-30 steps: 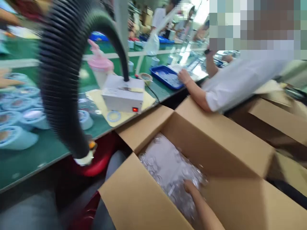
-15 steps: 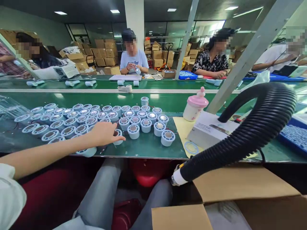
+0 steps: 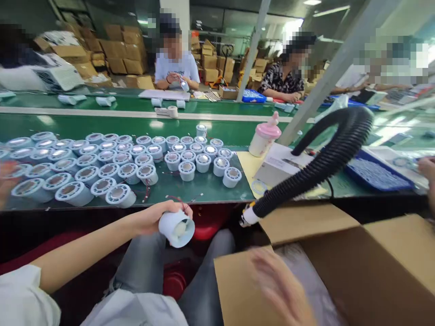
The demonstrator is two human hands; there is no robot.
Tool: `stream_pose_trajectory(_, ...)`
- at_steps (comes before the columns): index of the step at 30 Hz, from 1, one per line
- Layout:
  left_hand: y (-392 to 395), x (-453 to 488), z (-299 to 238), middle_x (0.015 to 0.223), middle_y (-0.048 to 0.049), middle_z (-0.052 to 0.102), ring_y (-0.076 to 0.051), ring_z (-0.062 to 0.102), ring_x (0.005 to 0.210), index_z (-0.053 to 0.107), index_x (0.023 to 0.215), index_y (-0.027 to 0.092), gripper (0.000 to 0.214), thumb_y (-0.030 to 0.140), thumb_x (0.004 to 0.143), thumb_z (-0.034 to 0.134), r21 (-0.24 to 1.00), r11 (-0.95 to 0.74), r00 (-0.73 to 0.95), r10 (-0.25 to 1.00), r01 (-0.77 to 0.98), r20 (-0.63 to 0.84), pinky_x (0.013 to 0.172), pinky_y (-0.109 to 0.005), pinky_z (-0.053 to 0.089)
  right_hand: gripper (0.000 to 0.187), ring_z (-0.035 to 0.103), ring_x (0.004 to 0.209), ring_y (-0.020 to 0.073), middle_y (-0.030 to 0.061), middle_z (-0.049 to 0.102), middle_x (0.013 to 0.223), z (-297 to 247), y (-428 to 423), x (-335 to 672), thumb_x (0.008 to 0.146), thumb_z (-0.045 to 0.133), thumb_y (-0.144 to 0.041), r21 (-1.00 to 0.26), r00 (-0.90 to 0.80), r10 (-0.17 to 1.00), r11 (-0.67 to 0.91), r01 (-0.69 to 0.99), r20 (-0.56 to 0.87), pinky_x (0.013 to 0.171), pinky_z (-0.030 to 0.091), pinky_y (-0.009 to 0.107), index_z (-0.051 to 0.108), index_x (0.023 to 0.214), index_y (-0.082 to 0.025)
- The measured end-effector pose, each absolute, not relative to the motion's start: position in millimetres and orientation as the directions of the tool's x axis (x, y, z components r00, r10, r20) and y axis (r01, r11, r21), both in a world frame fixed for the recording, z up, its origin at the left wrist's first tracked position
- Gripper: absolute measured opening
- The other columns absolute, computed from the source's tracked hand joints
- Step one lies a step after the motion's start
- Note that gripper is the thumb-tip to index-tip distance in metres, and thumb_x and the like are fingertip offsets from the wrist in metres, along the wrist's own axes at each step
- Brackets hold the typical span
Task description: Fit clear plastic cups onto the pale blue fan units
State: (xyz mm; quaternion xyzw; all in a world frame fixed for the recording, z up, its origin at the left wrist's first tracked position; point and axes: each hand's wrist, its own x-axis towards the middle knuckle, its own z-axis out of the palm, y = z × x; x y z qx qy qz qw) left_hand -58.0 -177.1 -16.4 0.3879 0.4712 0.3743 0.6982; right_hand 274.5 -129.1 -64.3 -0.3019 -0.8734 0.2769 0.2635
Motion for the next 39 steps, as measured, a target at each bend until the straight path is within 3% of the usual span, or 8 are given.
stream_pose_trajectory(4,-179,-36,-38,0.063,-0.0049,0.056,-0.011,0.044,0.044,0.059,0.075,0.011,0.038,0.046,0.072,0.044,0.739,0.665,0.552,0.66,-0.112,-0.51,0.035,-0.021,0.03,0.051,0.057,0.105,0.0301,0.0142,0.053,0.125,-52,-156,208,0.082,0.054,-0.027,-0.382,-0.77,0.535,0.831,0.404,0.348,0.081,0.054,0.042,0.047,0.133,-0.028)
stream_pose_trajectory(7,-178,-34,-38,0.061,-0.002,0.054,-0.01,0.042,0.043,0.061,0.078,0.013,0.037,0.047,0.075,0.049,0.805,0.571,0.627,0.573,0.157,-0.528,0.035,-0.021,0.028,0.051,0.056,0.101,0.0298,0.0137,0.05,0.128,-50,-157,176,0.079,0.056,-0.024,-0.336,-0.786,0.55,0.824,0.456,0.282,0.076,0.054,0.043,0.052,0.13,-0.026)
stream_pose_trajectory(12,-185,-31,-22,0.076,-0.0025,0.06,-0.015,0.054,0.066,0.063,0.081,0.017,0.028,0.043,0.081,0.053,0.771,-0.029,0.527,0.747,0.636,-0.406,0.06,-0.025,0.039,0.035,0.052,0.102,0.0298,0.0139,0.051,0.125,-53,-153,173,0.075,0.057,-0.016,-0.388,-0.814,0.542,0.81,0.439,0.211,0.074,0.054,0.041,0.065,0.109,-0.021)
stream_pose_trajectory(16,-195,-24,-19,0.093,-0.0035,0.06,-0.019,0.056,0.082,0.063,0.093,0.021,0.021,0.037,0.083,0.055,0.665,-0.123,0.362,0.902,0.737,-0.234,0.071,-0.028,0.04,0.013,0.052,0.105,0.0256,0.0091,0.053,0.117,-58,-153,175,0.07,0.065,-0.01,-0.611,-0.812,0.571,0.688,0.392,0.122,0.082,0.05,0.038,0.065,0.077,-0.021)
stream_pose_trajectory(20,-203,-23,-31,0.098,-0.0037,0.057,-0.018,0.055,0.088,0.061,0.1,0.02,0.04,0.043,0.069,0.072,0.799,-0.089,0.227,0.972,0.594,-0.061,0.077,-0.029,0.043,0.015,0.055,0.101,0.0212,0.0073,0.053,0.108,-55,-158,175,0.077,0.067,-0.024,-0.845,-0.739,0.671,0.428,0.32,0.06,0.086,0.047,0.034,0.059,0.066,-0.019)
stream_pose_trajectory(26,-207,-31,-58,0.1,-0.0054,0.048,-0.021,0.052,0.096,0.063,0.113,0.024,0.066,0.048,0.054,0.081,0.837,-0.212,0.266,0.96,0.504,0.083,0.087,-0.037,0.046,0.028,0.059,0.089,0.0184,0.0072,0.053,0.097,-48,-163,176,0.085,0.055,-0.033,-0.948,-0.585,0.81,0.159,0.274,-0.033,0.071,0.048,0.028,0.058,0.062,-0.017)
stream_pose_trajectory(34,-207,-30,-61,0.124,-0.009,0.057,-0.023,0.056,0.11,0.052,0.127,0.026,0.065,0.031,0.067,0.076,0.979,-0.006,0.413,0.907,0.204,-0.081,0.088,-0.035,0.051,0.036,0.065,0.091,0.0235,0.008,0.066,0.095,-57,-155,181,0.074,0.068,-0.043,-0.974,-0.473,0.854,-0.223,0.044,-0.217,0.07,0.055,0.032,0.058,0.053,-0.017)
stream_pose_trajectory(39,-212,-26,-57,0.12,-0.0103,0.058,-0.019,0.062,0.096,0.048,0.128,0.022,0.063,0.028,0.071,0.074,0.963,0.265,0.335,0.913,-0.053,-0.233,0.079,-0.032,0.054,0.033,0.056,0.117,0.0269,0.008,0.064,0.12,-59,-155,192,0.068,0.078,-0.03,-0.958,-0.662,0.74,0.261,0.121,0.118,0.097,0.048,0.04,0.07,0.1,-0.024)
